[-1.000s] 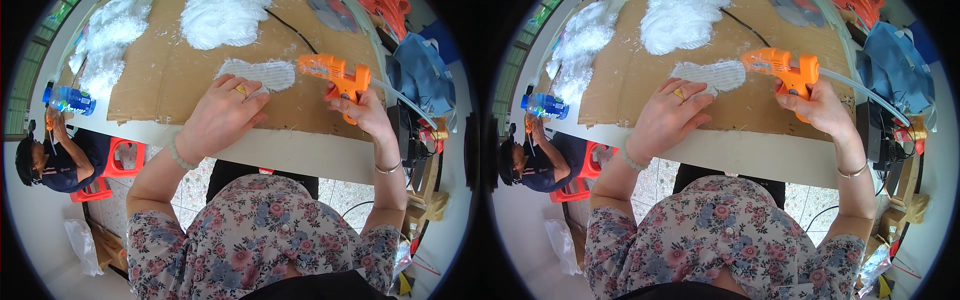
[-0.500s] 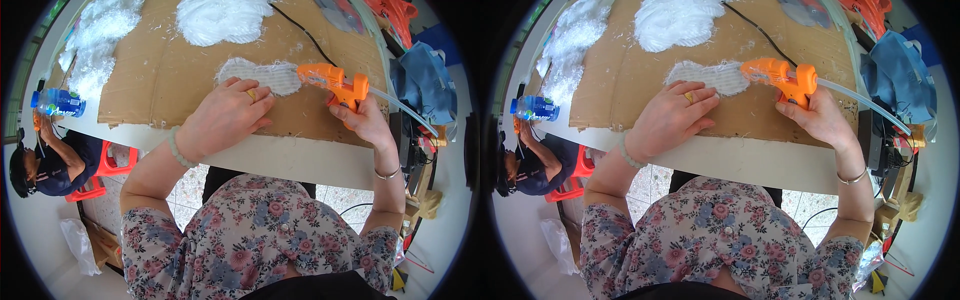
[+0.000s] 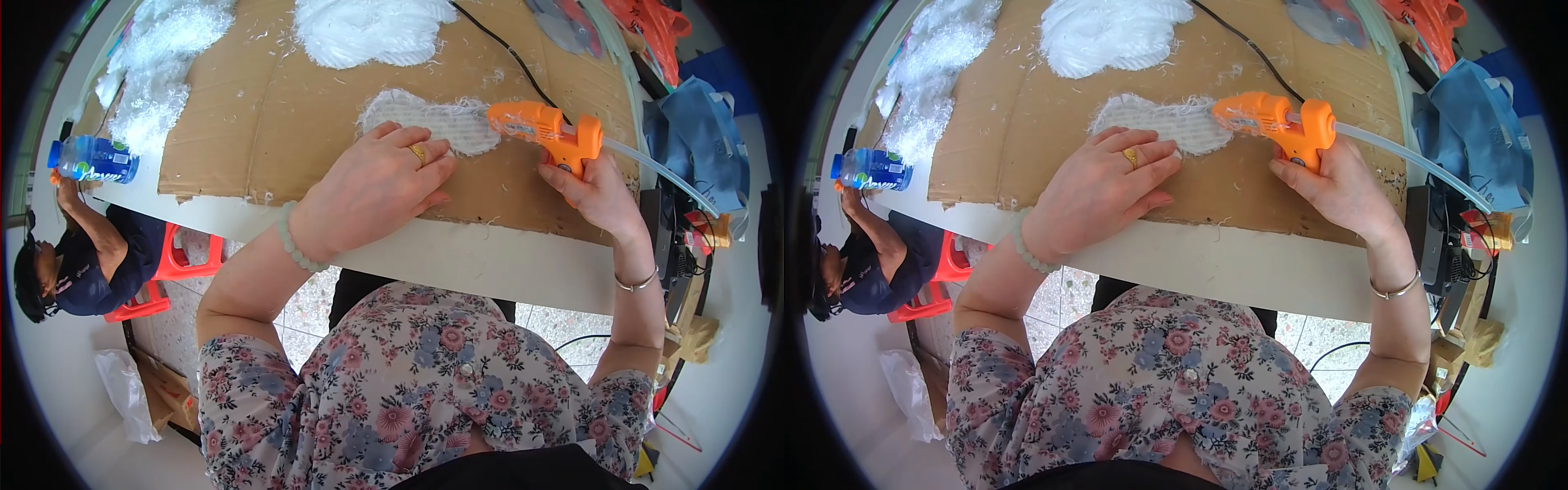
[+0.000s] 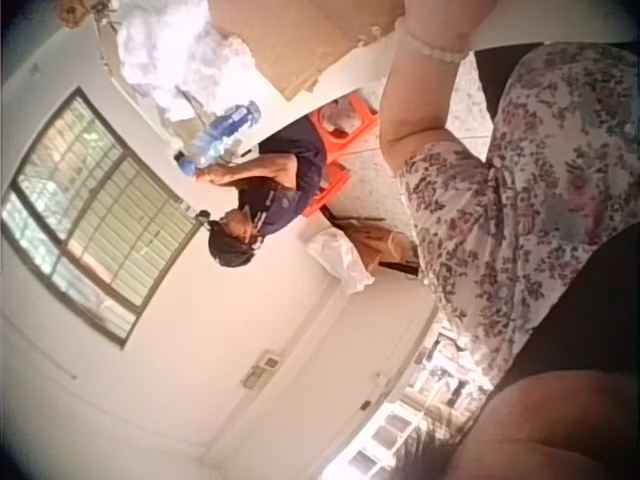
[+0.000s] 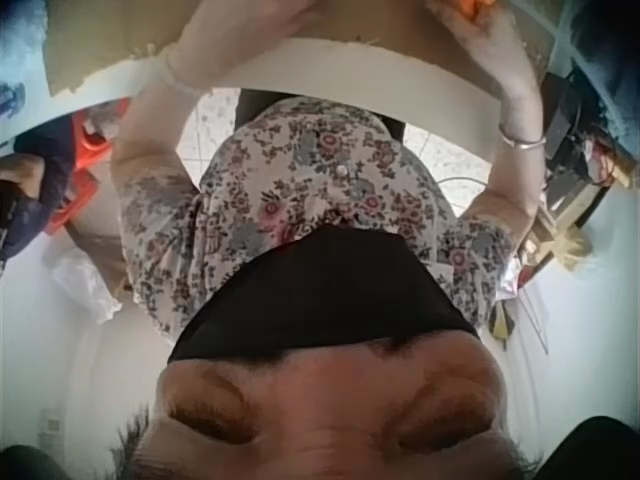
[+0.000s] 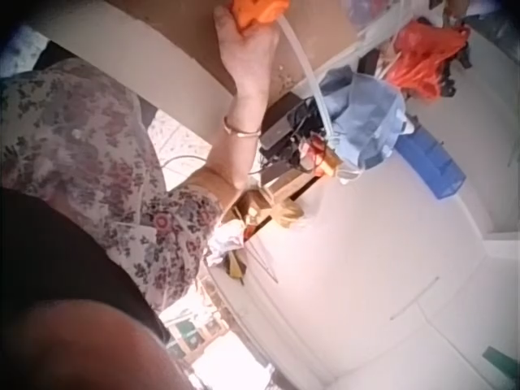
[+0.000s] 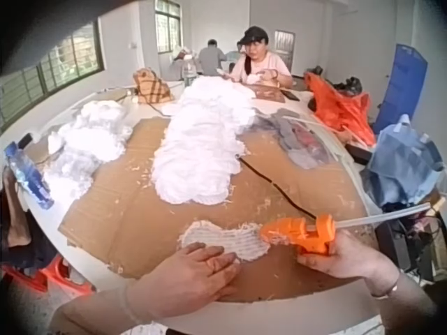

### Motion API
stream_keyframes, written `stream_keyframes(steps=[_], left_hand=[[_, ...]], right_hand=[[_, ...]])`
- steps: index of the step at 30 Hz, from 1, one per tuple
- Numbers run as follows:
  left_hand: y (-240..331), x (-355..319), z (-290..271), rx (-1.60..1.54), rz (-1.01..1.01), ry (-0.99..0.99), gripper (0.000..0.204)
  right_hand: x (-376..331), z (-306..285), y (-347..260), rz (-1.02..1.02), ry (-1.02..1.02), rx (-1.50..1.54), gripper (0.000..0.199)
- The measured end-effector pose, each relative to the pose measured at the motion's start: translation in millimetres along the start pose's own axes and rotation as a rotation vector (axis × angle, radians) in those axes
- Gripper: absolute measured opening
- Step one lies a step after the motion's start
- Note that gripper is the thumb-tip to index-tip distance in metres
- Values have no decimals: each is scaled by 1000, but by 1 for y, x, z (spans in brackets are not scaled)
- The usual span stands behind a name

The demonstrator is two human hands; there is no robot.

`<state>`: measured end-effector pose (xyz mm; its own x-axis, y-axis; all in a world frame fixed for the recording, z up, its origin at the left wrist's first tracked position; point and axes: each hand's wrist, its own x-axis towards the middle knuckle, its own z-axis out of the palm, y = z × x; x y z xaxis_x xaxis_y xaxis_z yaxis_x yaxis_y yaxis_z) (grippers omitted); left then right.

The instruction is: Gluing white cotton fluff onto a circular plastic base using a hot glue gun to assemble a craft item.

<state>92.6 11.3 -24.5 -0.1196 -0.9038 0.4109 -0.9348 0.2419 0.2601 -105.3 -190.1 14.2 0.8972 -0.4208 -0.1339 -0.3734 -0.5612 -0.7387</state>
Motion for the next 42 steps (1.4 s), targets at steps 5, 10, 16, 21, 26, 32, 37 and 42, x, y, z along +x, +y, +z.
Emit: stream_keyframes(steps=[5, 10, 16, 21, 26, 32, 37, 42], left_hand=[[4, 1, 0, 14, 6, 13, 28], [4, -1, 1, 5, 10, 33, 28], [3, -2, -1, -63, -27, -5, 26], [4, -2, -2, -92, -43, -12, 37], [4, -2, -4, -79, -24, 26, 37], [3, -3, -5, -56, -40, -5, 34], [2, -4, 0, -4, 6, 76, 25], [4, -2, -3, -8, 7, 55, 23]], right_hand=[[-1, -3, -5, -17, -8, -57, 13], [2, -3, -13, -2, -33, -108, 17], [9, -2, -21, -23, -66, -131, 20], [15, 1, -25, -79, -84, -185, 23], [20, 1, -31, -58, -115, -217, 24], [26, 5, -37, -124, -110, -240, 25], [30, 9, -41, -126, -108, -244, 25], [34, 13, -43, -148, -109, -301, 25]])
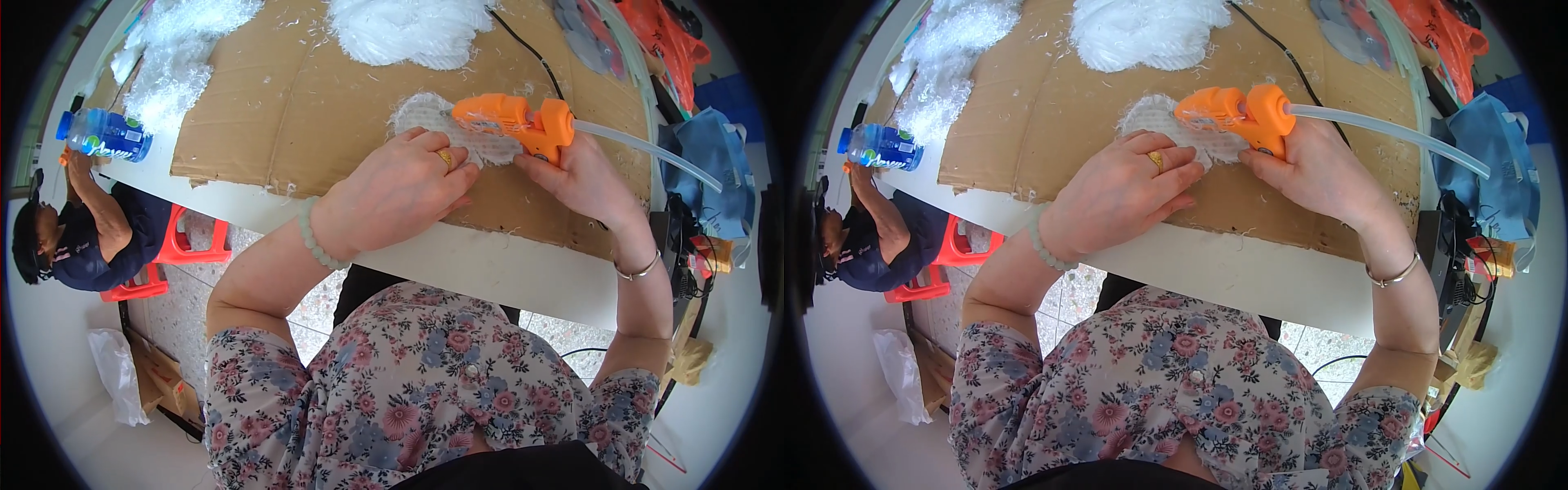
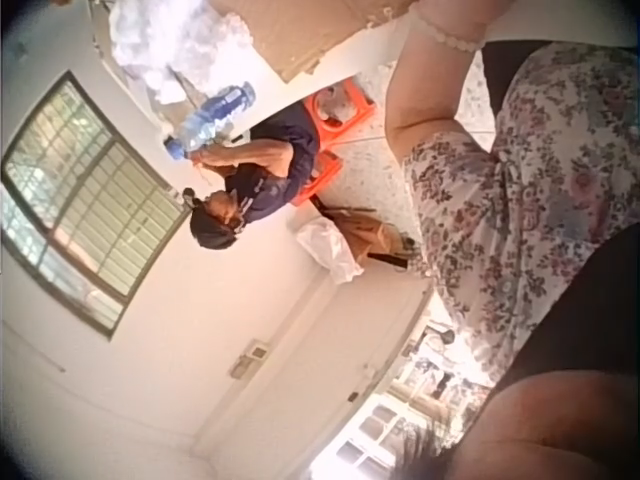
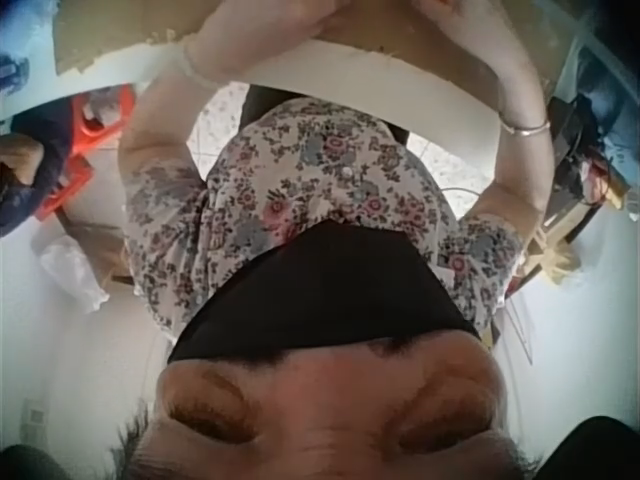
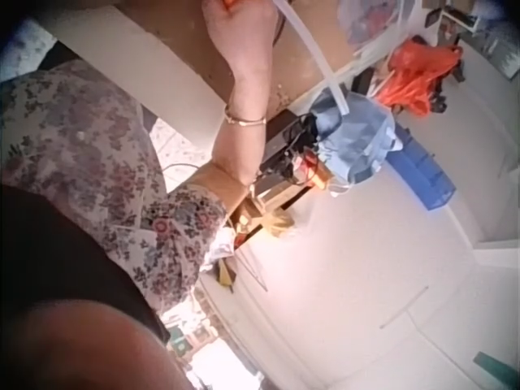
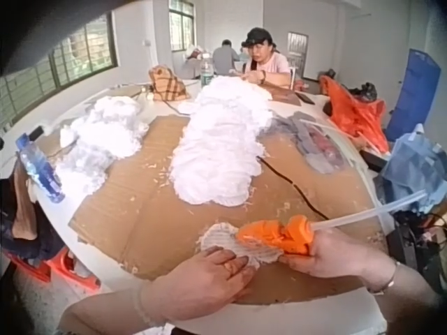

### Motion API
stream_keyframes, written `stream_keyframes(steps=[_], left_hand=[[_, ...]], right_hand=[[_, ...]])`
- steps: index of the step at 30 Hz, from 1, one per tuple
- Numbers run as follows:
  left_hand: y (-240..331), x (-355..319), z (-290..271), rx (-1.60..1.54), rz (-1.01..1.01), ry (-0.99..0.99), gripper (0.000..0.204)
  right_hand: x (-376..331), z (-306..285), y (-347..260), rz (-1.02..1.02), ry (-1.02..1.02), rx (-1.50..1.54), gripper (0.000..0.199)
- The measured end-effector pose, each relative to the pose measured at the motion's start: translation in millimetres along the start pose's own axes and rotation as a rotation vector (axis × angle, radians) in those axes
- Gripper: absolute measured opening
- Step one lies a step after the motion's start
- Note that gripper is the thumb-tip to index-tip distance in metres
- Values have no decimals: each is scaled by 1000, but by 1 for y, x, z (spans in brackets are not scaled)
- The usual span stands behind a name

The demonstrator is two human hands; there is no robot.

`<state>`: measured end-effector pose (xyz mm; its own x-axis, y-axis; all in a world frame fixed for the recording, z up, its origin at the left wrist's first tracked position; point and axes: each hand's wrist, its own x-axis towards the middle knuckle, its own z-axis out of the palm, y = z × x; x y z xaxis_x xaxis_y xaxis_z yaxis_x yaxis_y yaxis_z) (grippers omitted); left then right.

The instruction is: Gluing white cotton fluff onto a circular plastic base using a hot glue gun to assemble a craft item.

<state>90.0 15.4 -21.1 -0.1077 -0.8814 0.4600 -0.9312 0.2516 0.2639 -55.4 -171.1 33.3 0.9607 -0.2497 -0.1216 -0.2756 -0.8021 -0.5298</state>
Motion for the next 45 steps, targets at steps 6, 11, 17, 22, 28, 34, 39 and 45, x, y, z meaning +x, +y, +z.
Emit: stream_keyframes(steps=[6, 11, 17, 22, 28, 34, 39, 45], left_hand=[[3, 2, 0, 12, 17, 27, 22], [3, 1, 2, 23, 23, 22, 21], [2, -1, 3, 25, 28, 43, 20], [2, -1, 0, -3, -13, -31, 31], [2, 0, 0, 2, -20, -38, 30], [1, -1, 4, 29, 12, 18, 20], [2, -1, 8, 83, 46, 38, 19], [3, -2, 11, 175, 100, 49, 19]], right_hand=[[6, 1, -4, 8, -19, 1, 25], [11, 1, -4, 5, -37, -37, 24], [3, -8, -10, 88, -23, 287, 19], [-2, -12, -8, 86, -59, 210, 18], [1, -6, -6, -35, 37, 174, 22], [10, -4, -9, -55, -13, 10, 25], [17, 0, -5, -65, -42, 34, 25], [21, -1, -13, -3, -105, 33, 25]])
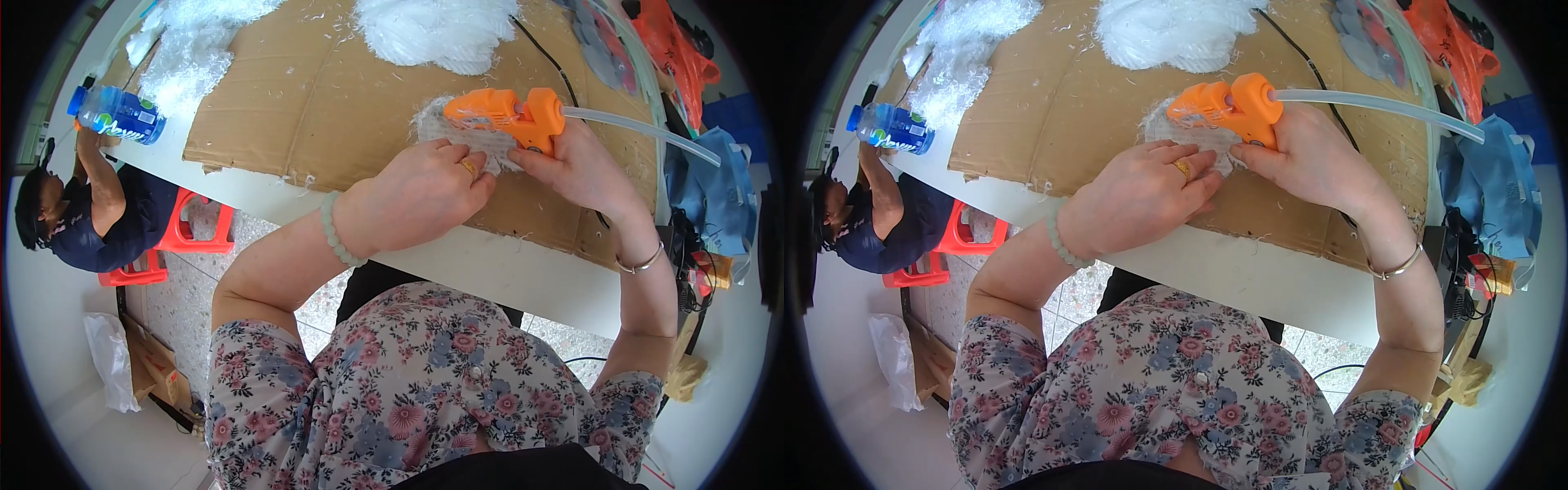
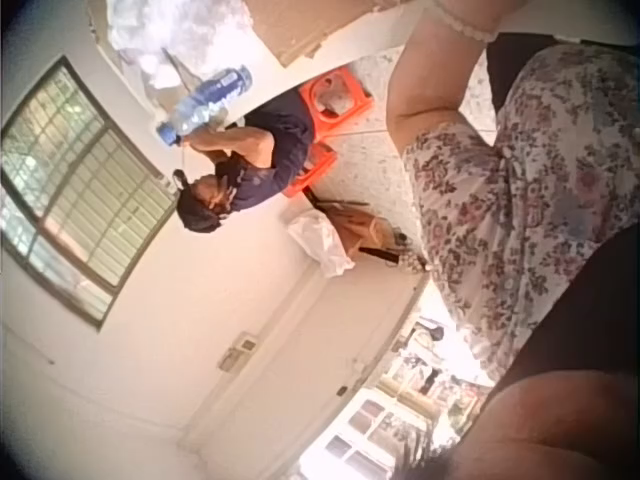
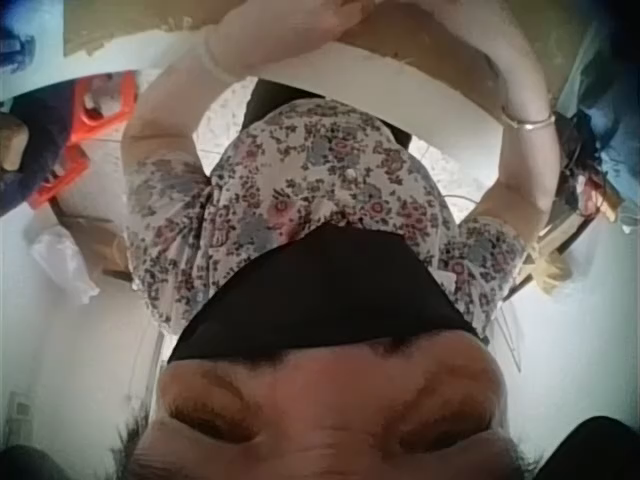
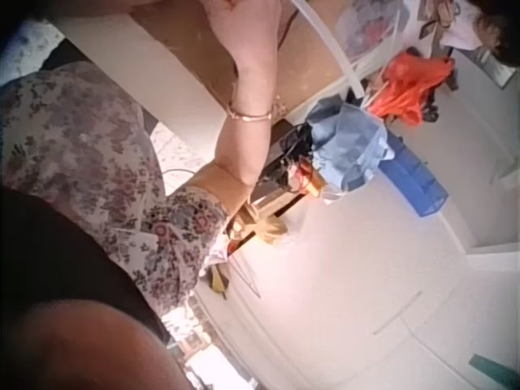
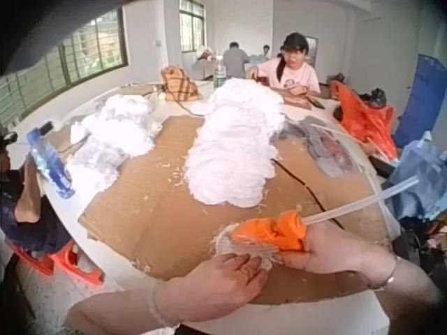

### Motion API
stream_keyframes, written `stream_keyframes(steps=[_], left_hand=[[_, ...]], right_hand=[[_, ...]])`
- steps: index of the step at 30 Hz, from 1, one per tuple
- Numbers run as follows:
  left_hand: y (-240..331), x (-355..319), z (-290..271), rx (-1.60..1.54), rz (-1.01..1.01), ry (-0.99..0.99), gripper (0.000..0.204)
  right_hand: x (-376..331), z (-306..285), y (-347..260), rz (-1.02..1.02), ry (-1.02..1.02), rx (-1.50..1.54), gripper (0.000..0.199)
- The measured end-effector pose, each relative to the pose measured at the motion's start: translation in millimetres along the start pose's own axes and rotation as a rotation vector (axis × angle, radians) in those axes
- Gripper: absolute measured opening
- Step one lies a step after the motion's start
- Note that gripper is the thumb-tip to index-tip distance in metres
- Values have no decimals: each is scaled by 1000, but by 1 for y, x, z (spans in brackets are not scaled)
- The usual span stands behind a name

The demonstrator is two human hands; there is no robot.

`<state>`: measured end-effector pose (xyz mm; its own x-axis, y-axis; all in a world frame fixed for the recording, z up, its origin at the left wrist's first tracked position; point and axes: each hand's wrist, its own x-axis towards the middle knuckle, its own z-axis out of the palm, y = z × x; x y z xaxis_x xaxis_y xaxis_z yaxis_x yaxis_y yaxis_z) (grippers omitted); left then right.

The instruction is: Gluing white cotton fluff onto a circular plastic base using a hot glue gun to assemble a craft item.

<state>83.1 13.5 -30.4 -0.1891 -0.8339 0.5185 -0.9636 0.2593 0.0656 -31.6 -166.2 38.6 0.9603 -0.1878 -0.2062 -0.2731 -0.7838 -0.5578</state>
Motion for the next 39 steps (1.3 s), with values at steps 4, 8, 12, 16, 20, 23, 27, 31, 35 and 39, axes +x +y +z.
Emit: stream_keyframes(steps=[4, 8, 12, 16, 20, 23, 27, 31, 35, 39], left_hand=[[1, 0, -1, 46, 30, -30, 21], [2, 0, 0, 50, 39, -35, 21], [1, 0, 0, 62, 46, -21, 22], [2, -1, 0, 28, 23, -26, 23], [2, 0, -2, 26, 25, -19, 23], [0, 2, 0, 11, 18, -42, 23], [-3, 4, 2, -4, 4, -31, 23], [-3, 5, 3, -13, -41, -73, 23], [0, 9, -1, -6, -50, -55, 19], [-4, 10, -9, -170, -203, -8, 15]], right_hand=[[-1, -4, -10, 45, -66, 8, 26], [0, -1, -5, -17, -22, 73, 28], [0, -4, -6, 6, -91, 71, 29], [-2, -5, 3, 44, -32, 129, 22], [-19, -12, 2, 197, 14, 367, 19], [-31, 3, 27, 133, 187, 561, 18], [-37, 18, 26, 61, 330, 962, 21], [-25, 40, 27, -66, 457, 1319, 23], [-14, 52, 28, -33, 531, 1459, 20], [-11, 59, 35, -65, 561, 1485, 20]])
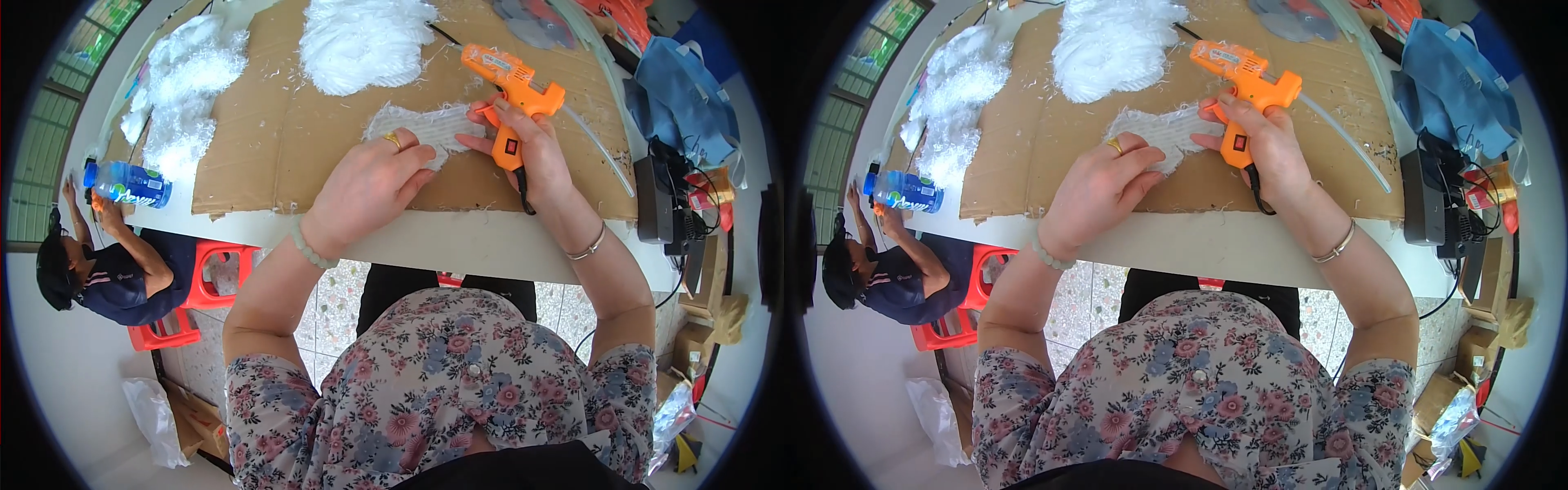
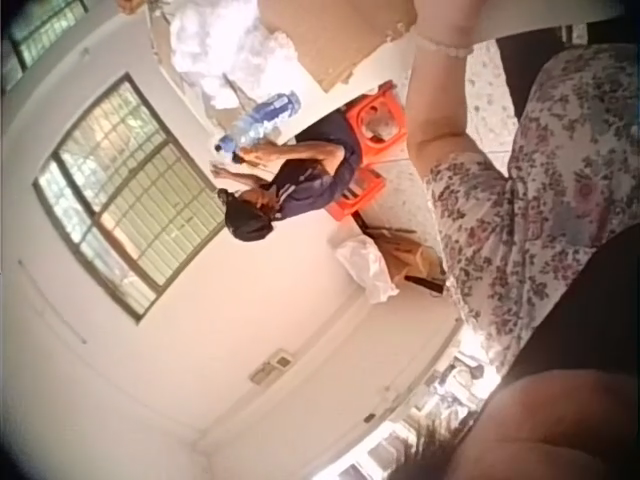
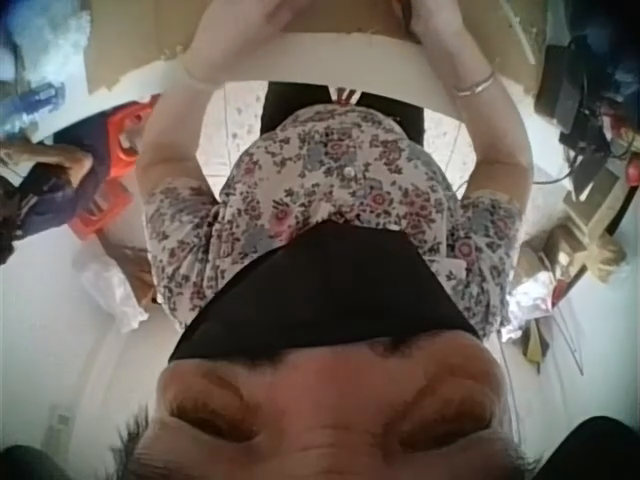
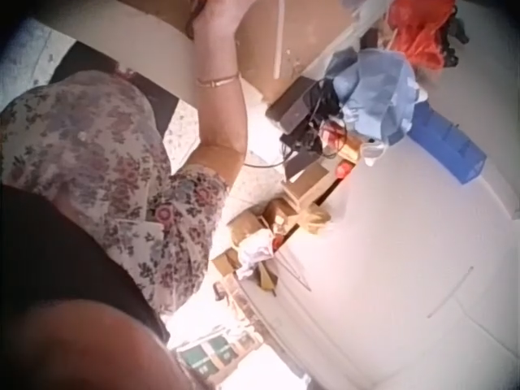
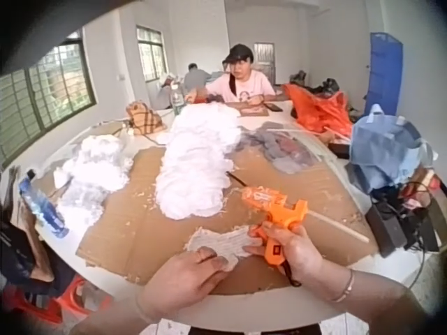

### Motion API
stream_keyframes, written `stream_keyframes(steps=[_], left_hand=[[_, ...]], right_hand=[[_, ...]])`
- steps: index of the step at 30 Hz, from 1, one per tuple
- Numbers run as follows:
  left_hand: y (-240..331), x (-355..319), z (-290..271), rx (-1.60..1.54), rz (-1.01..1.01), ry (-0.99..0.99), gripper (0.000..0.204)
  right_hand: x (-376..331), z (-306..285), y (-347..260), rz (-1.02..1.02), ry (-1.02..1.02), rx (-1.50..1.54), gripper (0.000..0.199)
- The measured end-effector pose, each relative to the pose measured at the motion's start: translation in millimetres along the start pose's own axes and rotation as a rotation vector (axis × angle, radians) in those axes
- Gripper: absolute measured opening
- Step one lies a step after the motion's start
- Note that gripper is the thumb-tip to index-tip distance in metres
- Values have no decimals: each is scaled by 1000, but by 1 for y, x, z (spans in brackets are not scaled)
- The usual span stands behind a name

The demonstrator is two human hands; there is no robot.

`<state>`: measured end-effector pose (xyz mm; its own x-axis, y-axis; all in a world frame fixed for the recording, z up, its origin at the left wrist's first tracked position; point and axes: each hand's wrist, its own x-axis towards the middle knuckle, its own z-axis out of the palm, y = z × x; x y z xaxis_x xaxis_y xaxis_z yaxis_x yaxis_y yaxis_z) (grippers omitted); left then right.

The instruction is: Gluing white cotton fluff onto a circular plastic base using a hot glue gun to assemble a craft item.

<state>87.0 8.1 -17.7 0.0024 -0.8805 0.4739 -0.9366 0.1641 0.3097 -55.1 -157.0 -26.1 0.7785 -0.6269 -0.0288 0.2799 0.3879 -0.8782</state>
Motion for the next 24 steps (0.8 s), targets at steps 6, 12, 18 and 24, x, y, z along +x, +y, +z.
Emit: stream_keyframes(steps=[6, 12, 18, 24], left_hand=[[-21, 25, 3, -41, 19, 214, 11], [-35, 49, 23, 7, 44, 97, 18], [-33, 46, 27, 15, 65, 58, 26], [-25, 40, 23, 79, 57, -13, 26]], right_hand=[[2, 1, 1, -6, 35, 30, 22], [3, 4, 1, 18, 80, 47, 21], [5, -2, 3, 40, 65, 47, 18], [7, 0, -6, -7, 70, 6, 17]])
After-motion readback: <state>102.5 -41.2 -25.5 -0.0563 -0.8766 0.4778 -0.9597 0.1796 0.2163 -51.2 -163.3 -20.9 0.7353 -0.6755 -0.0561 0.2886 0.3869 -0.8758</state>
